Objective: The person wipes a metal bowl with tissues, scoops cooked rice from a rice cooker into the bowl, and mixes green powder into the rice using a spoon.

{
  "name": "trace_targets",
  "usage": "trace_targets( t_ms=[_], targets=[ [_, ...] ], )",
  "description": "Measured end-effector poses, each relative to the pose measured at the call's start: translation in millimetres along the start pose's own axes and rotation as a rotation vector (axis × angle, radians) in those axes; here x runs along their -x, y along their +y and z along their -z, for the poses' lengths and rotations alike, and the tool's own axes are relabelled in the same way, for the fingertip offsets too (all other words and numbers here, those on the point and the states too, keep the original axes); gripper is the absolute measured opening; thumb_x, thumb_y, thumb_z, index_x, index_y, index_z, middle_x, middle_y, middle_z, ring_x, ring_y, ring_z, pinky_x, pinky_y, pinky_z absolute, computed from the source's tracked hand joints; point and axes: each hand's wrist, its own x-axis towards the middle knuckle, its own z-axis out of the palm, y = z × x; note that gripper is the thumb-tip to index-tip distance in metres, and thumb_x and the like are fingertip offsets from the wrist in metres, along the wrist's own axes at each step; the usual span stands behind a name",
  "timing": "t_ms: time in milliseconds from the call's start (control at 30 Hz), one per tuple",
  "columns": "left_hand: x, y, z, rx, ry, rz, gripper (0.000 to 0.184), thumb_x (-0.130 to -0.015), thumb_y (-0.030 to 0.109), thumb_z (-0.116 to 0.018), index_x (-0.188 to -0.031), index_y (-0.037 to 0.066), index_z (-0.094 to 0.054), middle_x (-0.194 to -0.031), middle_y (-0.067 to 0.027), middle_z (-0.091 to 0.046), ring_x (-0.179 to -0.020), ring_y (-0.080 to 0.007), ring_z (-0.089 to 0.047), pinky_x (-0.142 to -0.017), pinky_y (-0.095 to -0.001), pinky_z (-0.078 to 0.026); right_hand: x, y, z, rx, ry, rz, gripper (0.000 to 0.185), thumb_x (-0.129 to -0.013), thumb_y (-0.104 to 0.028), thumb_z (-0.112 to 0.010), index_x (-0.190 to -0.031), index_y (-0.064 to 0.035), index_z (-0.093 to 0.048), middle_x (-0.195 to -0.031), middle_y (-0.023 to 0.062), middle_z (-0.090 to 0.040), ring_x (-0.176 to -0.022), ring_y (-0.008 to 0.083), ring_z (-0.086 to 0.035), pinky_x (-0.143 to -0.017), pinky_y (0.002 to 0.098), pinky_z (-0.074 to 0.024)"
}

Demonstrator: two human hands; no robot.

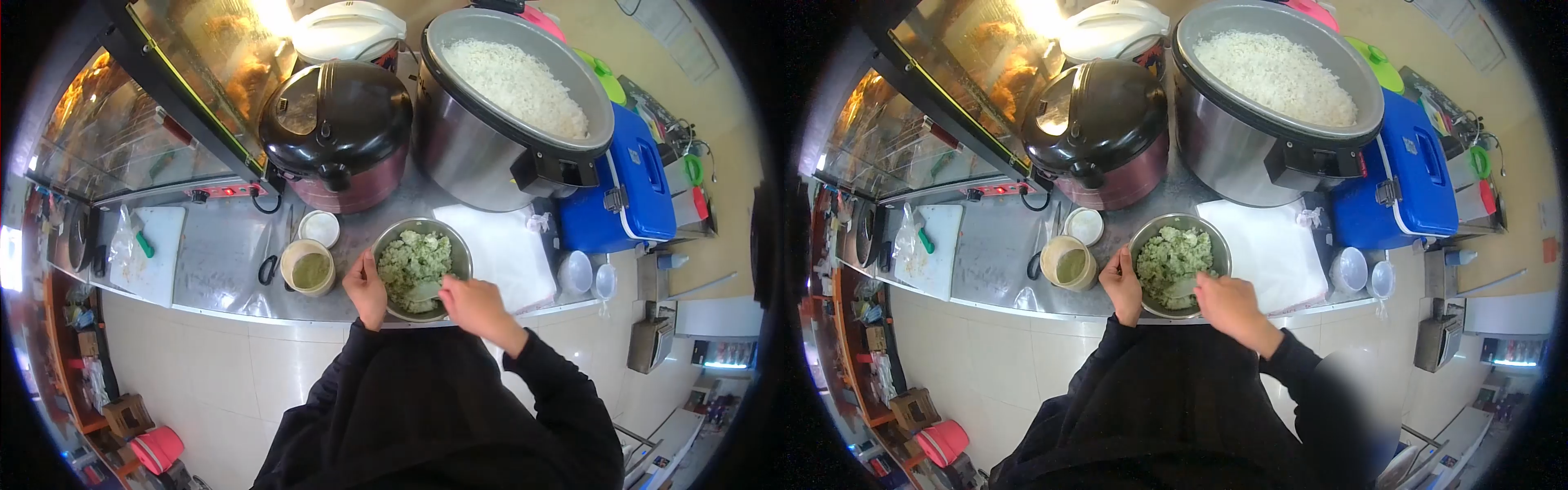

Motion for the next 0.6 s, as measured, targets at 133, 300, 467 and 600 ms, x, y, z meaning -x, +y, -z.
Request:
trace_targets(
  t_ms=[133,300,467,600],
  targets=[
    [4.1,-0.1,0.3,0.010,0.001,-0.028,0.029,-0.103,0.015,-0.051,-0.112,-0.007,-0.067,-0.096,-0.0058,-0.070,-0.086,-0.0079,-0.059,-0.079,-0.0237,-0.047,-4.8,14.1,42.5,-0.242,0.082,-0.119,0.016,-0.095,-0.024,-0.055,-0.091,-0.0092,-0.058,-0.068,0.0152,-0.064,-0.067,0.0392,-0.064,-0.061,0.0497,-0.0479],
    [11.8,9.0,-6.2,0.042,0.041,-0.020,0.029,-0.103,0.015,-0.051,-0.112,-0.007,-0.067,-0.097,-0.0064,-0.071,-0.087,-0.0086,-0.060,-0.079,-0.0248,-0.048,-37.9,14.1,-9.0,-0.230,0.130,-0.190,0.019,-0.097,-0.025,-0.049,-0.095,-0.0068,-0.056,-0.071,0.0196,-0.065,-0.071,0.0425,-0.065,-0.065,0.0527,-0.0506],
    [10.1,2.2,-2.6,-0.040,0.069,-0.019,0.028,-0.102,0.015,-0.052,-0.112,-0.007,-0.067,-0.096,-0.0081,-0.071,-0.088,-0.0094,-0.061,-0.080,-0.0259,-0.048,-13.2,-2.2,-1.3,-0.109,-0.025,-0.094,0.017,-0.094,-0.024,-0.053,-0.094,-0.0081,-0.059,-0.073,0.0164,-0.067,-0.073,0.0404,-0.065,-0.066,0.0521,-0.0508],
    [8.6,1.9,-0.7,-0.026,0.055,-0.053,0.027,-0.102,0.014,-0.052,-0.113,-0.005,-0.068,-0.097,-0.0090,-0.072,-0.090,-0.0103,-0.061,-0.082,-0.0260,-0.048,-28.1,5.2,32.8,-0.210,0.020,-0.140,0.017,-0.093,-0.025,-0.056,-0.092,-0.0081,-0.061,-0.073,0.0159,-0.067,-0.074,0.0389,-0.066,-0.067,0.0506,-0.0515]
  ],
)
